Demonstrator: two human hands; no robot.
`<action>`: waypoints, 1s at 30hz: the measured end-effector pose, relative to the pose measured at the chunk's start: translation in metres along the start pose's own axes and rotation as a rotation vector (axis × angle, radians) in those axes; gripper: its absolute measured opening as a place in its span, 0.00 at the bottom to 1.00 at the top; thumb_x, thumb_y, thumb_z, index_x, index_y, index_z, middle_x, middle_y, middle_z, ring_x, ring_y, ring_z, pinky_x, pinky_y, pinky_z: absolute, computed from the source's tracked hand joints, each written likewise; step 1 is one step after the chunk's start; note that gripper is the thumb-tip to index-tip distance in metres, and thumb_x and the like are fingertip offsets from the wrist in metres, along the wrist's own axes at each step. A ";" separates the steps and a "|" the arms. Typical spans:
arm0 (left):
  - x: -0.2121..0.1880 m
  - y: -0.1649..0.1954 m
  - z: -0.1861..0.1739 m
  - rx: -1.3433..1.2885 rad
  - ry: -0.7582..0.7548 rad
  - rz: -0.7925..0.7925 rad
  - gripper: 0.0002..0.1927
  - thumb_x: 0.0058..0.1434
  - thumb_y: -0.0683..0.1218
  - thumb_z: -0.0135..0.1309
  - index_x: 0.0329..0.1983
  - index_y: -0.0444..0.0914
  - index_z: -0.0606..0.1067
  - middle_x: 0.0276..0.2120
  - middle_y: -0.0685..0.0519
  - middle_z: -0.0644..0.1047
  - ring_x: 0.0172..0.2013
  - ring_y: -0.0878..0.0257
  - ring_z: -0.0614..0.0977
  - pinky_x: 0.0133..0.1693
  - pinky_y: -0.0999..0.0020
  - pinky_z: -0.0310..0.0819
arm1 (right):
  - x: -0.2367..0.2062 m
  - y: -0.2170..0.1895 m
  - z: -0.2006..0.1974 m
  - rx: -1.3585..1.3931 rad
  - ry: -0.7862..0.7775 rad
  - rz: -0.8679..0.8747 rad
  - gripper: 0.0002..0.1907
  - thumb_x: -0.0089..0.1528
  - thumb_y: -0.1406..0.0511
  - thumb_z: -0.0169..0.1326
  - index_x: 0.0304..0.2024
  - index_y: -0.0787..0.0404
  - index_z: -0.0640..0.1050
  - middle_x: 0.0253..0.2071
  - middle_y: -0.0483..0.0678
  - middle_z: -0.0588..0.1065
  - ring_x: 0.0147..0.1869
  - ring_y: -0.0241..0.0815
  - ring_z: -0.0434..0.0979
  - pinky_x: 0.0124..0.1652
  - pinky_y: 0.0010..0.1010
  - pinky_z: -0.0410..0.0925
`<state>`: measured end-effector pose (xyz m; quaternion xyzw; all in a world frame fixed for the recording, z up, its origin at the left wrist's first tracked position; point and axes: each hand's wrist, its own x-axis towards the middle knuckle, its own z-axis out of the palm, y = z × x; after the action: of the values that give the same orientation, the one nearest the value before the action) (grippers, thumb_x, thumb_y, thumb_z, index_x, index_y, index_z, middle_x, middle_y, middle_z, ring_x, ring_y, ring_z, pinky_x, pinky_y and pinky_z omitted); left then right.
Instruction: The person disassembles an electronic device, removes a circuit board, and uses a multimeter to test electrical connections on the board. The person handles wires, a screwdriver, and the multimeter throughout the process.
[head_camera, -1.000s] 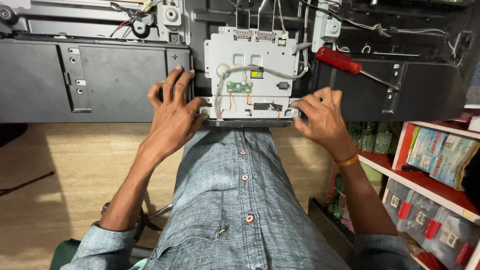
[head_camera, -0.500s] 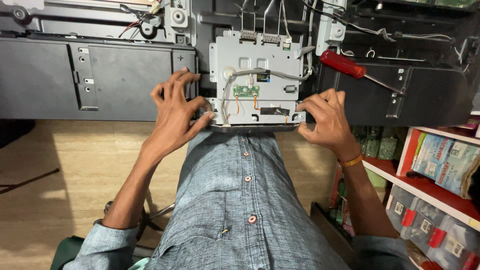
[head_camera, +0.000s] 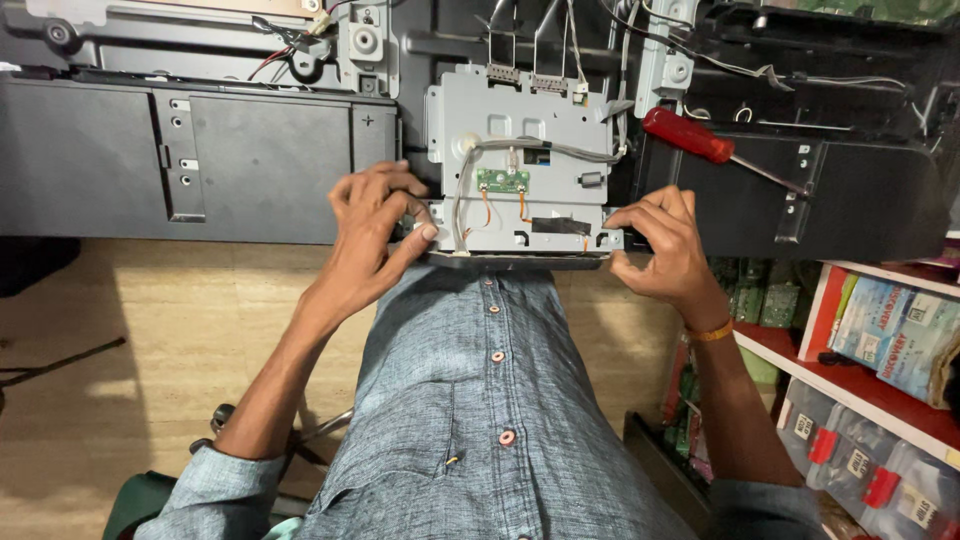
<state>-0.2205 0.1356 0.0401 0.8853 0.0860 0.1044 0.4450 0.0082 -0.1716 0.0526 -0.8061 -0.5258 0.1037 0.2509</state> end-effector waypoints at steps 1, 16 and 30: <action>0.000 0.001 0.000 -0.067 0.001 -0.004 0.12 0.70 0.51 0.54 0.43 0.36 0.72 0.50 0.48 0.75 0.65 0.50 0.70 0.64 0.52 0.50 | -0.001 -0.001 -0.001 0.001 -0.008 -0.003 0.15 0.48 0.70 0.60 0.39 0.61 0.80 0.38 0.46 0.78 0.45 0.45 0.69 0.50 0.37 0.58; -0.005 0.024 0.012 -0.222 0.009 -0.298 0.12 0.70 0.48 0.53 0.41 0.33 0.73 0.34 0.48 0.77 0.38 0.58 0.77 0.43 0.62 0.70 | -0.002 -0.027 -0.012 -0.067 -0.142 0.127 0.17 0.55 0.68 0.65 0.47 0.60 0.80 0.43 0.44 0.78 0.47 0.46 0.70 0.50 0.39 0.61; 0.012 0.093 0.009 -0.425 0.115 -0.193 0.08 0.64 0.42 0.60 0.36 0.32 0.75 0.31 0.51 0.80 0.33 0.68 0.81 0.36 0.71 0.76 | -0.010 -0.043 0.002 -0.221 -0.069 0.140 0.19 0.56 0.67 0.65 0.49 0.60 0.80 0.47 0.44 0.80 0.49 0.49 0.70 0.49 0.41 0.62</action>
<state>-0.2011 0.0768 0.1108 0.7520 0.1717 0.1275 0.6235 -0.0309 -0.1668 0.0721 -0.8595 -0.4848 0.0899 0.1345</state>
